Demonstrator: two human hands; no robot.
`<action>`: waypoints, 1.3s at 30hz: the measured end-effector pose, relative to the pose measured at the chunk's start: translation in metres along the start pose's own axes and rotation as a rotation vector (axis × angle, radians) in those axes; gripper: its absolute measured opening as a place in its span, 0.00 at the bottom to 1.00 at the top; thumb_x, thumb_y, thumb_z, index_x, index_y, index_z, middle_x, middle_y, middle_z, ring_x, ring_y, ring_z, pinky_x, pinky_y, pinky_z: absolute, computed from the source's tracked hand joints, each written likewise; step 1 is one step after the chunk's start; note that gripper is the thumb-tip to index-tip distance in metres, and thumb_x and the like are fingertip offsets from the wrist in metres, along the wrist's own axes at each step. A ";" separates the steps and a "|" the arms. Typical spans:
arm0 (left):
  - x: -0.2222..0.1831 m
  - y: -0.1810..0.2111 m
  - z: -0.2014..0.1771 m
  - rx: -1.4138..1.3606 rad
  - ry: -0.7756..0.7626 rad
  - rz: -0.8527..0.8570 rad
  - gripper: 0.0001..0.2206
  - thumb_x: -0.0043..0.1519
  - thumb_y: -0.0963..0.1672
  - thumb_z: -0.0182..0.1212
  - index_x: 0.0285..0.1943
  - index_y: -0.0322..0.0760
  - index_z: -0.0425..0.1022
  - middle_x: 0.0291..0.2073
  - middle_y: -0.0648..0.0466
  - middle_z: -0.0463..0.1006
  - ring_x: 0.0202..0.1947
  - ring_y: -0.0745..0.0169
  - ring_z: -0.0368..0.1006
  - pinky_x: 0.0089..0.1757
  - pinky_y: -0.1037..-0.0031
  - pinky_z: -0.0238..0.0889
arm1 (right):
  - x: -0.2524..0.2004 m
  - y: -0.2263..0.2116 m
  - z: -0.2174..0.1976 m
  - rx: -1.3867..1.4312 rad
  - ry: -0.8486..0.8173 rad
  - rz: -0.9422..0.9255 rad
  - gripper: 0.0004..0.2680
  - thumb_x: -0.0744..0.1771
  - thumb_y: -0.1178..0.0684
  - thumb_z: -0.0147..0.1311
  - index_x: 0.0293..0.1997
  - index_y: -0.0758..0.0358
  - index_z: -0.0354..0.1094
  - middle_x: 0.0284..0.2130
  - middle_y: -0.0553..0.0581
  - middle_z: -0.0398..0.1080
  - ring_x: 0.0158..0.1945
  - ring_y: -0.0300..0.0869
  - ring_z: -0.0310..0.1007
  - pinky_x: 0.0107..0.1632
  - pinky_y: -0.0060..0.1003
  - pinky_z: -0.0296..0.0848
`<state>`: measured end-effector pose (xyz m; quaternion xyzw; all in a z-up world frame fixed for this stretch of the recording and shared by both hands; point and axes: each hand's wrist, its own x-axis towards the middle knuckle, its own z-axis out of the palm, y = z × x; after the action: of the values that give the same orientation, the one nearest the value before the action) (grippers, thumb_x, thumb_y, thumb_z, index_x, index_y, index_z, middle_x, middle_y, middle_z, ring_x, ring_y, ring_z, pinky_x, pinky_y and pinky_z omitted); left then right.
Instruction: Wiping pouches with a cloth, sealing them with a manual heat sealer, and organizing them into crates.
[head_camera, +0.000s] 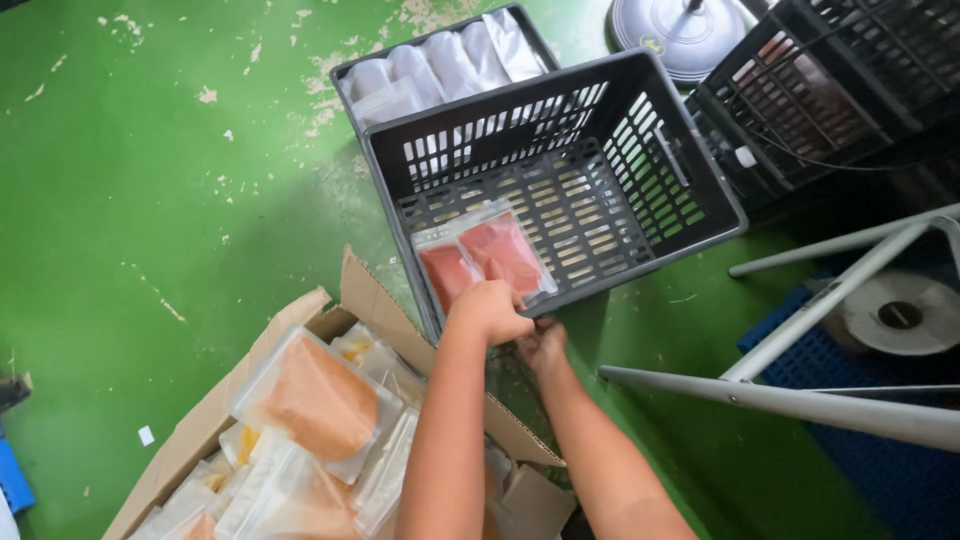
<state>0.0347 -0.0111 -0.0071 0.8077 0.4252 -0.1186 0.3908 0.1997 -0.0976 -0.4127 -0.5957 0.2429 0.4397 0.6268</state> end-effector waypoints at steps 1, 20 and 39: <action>0.002 -0.001 0.003 0.009 -0.006 -0.023 0.17 0.47 0.55 0.58 0.40 0.59 0.86 0.45 0.49 0.84 0.56 0.46 0.75 0.56 0.58 0.69 | 0.006 0.003 -0.006 0.070 -0.020 0.055 0.03 0.61 0.53 0.46 0.30 0.57 0.62 0.19 0.56 0.64 0.15 0.44 0.60 0.18 0.35 0.65; 0.009 0.000 0.012 -0.025 -0.029 -0.050 0.20 0.49 0.57 0.59 0.46 0.55 0.85 0.48 0.47 0.83 0.59 0.44 0.73 0.58 0.57 0.67 | -0.064 -0.064 0.002 -0.299 -0.307 0.057 0.19 0.66 0.47 0.48 0.63 0.62 0.58 0.52 0.60 0.62 0.55 0.51 0.69 0.52 0.50 0.79; 0.018 -0.001 0.011 -0.044 0.066 -0.041 0.18 0.47 0.55 0.62 0.40 0.50 0.87 0.39 0.52 0.86 0.53 0.44 0.77 0.54 0.55 0.70 | -0.006 -0.275 -0.043 -0.109 0.087 -0.398 0.33 0.70 0.23 0.40 0.77 0.58 0.43 0.70 0.62 0.47 0.72 0.54 0.51 0.71 0.70 0.46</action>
<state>0.0461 -0.0081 -0.0238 0.7935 0.4569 -0.0903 0.3918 0.4376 -0.1137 -0.2683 -0.6833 0.1230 0.2935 0.6571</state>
